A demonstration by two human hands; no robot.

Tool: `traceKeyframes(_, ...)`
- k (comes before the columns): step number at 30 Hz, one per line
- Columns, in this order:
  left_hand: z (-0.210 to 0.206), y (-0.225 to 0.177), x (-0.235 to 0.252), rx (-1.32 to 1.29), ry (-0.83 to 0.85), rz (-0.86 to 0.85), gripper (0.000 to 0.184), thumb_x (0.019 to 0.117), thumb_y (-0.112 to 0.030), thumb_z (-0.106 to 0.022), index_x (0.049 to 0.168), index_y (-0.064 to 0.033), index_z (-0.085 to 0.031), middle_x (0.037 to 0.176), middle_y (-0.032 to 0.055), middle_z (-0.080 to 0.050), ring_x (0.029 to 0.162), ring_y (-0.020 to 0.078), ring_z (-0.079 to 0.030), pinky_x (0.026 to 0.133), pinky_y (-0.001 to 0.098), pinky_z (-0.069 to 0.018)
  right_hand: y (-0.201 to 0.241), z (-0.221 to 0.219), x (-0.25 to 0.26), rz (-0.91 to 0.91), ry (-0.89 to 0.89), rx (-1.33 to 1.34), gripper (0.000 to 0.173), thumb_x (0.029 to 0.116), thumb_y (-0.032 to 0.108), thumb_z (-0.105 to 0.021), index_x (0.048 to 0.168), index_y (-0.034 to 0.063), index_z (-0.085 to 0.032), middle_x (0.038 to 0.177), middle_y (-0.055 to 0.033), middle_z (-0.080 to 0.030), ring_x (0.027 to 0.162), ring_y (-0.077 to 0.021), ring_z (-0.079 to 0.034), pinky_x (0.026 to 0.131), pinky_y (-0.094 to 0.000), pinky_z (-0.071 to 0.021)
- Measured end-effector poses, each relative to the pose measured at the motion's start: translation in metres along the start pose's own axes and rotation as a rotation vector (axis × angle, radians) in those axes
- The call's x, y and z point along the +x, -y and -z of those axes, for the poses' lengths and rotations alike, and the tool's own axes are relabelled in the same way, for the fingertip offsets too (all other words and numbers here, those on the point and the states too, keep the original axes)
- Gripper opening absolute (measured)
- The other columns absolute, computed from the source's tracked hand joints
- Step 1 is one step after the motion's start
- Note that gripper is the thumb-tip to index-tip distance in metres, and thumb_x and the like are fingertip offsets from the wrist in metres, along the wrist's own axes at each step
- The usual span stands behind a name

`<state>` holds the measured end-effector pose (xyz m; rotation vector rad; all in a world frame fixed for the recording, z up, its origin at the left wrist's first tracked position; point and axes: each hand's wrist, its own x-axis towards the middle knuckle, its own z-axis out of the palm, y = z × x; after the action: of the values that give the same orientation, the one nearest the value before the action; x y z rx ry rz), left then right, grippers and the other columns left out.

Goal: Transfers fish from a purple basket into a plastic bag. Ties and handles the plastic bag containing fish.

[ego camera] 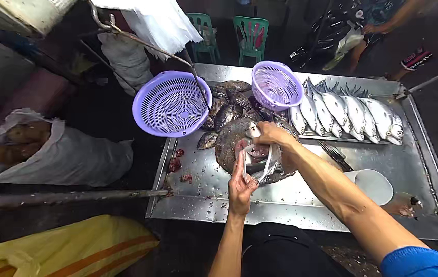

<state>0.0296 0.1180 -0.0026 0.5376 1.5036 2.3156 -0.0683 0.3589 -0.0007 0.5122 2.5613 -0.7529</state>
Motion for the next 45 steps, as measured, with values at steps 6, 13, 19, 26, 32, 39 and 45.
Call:
traceKeyframes(6, 0.017, 0.005, -0.016, 0.025, 0.036, 0.0, 0.082, 0.0913, -0.032, -0.066, 0.151, 0.0159, -0.034, 0.162, 0.0283, -0.031, 0.146, 0.0239, -0.042, 0.115, 0.0334, -0.0422, 0.026, -0.007, 0.034, 0.024, 0.175, -0.292, 0.096, 0.0763, 0.056, -0.083, 0.148, 0.0021, -0.047, 0.148, -0.027, -0.049, 0.135, -0.0461, -0.051, 0.102, -0.071, -0.0434)
traceKeyframes(13, 0.016, 0.005, -0.025, 0.077, -0.032, -0.017, 0.085, 0.0924, -0.048, -0.065, 0.148, 0.0125, -0.042, 0.158, 0.0248, -0.039, 0.096, 0.0003, -0.057, 0.076, 0.0167, -0.048, 0.074, -0.027, 0.099, 0.243, 0.242, -0.203, 0.08, 0.0914, 0.049, -0.071, 0.159, 0.0202, -0.04, 0.16, -0.0284, -0.036, 0.144, -0.0506, -0.038, 0.11, -0.0729, -0.0341)
traceKeyframes(19, 0.014, 0.005, -0.022, -0.023, -0.111, -0.074, 0.097, 0.0922, -0.051, -0.064, 0.157, 0.0086, -0.025, 0.166, 0.0248, -0.02, 0.106, 0.006, -0.057, 0.082, 0.02, -0.0497, 0.099, -0.041, 0.083, 0.163, 0.275, -0.468, 0.072, 0.084, 0.023, -0.079, 0.148, 0.0115, -0.049, 0.136, -0.0313, -0.057, 0.124, -0.0523, -0.057, 0.094, -0.0748, -0.0456)
traceKeyframes(26, 0.005, -0.009, 0.002, -0.155, -0.019, -0.08, 0.098, 0.089, -0.035, -0.071, 0.161, 0.0034, -0.016, 0.168, 0.0181, -0.016, 0.093, 0.0006, -0.055, 0.077, 0.0191, -0.049, 0.059, 0.092, -0.027, 0.466, 0.468, 0.508, 0.047, 0.0892, 0.014, -0.059, 0.136, 0.0126, -0.059, 0.09, -0.0094, -0.066, 0.066, -0.0158, -0.06, 0.061, -0.0352, -0.0552)
traceKeyframes(32, -0.039, -0.028, 0.017, -0.138, 0.114, -0.096, 0.097, 0.0887, -0.024, -0.07, 0.163, -0.0015, -0.012, 0.16, 0.0078, -0.036, 0.096, 0.003, -0.06, 0.08, 0.0219, -0.0539, 0.04, 0.043, -0.073, 0.312, 0.387, 0.392, 0.029, 0.1014, 0.021, -0.061, 0.124, 0.0043, -0.066, 0.102, -0.0122, -0.068, 0.088, -0.0183, -0.063, 0.08, -0.0439, -0.0527)
traceKeyframes(39, -0.01, -0.036, 0.021, -0.041, 0.018, 0.015, 0.07, 0.084, 0.001, -0.056, 0.152, 0.0028, -0.04, 0.147, 0.0066, -0.052, 0.088, 0.0066, -0.064, 0.074, 0.025, -0.0569, 0.016, 0.066, -0.1, 0.057, -0.029, 0.042, 0.051, 0.091, 0.042, -0.075, 0.116, -0.0017, -0.071, 0.12, -0.0252, -0.068, 0.115, -0.0427, -0.064, 0.096, -0.0685, -0.0491)
traceKeyframes(45, 0.016, -0.038, 0.031, -0.021, 0.1, 0.074, 0.055, 0.0898, 0.001, -0.049, 0.145, -0.0014, -0.048, 0.126, 0.0, -0.063, 0.072, 0.0031, -0.062, 0.063, 0.0189, -0.0555, 0.006, 0.072, -0.16, 0.106, -0.462, 0.056, 0.111, 0.0703, 0.065, -0.085, 0.162, 0.0322, -0.031, 0.167, -0.0212, -0.024, 0.152, -0.0466, -0.024, 0.107, -0.0746, -0.0346)
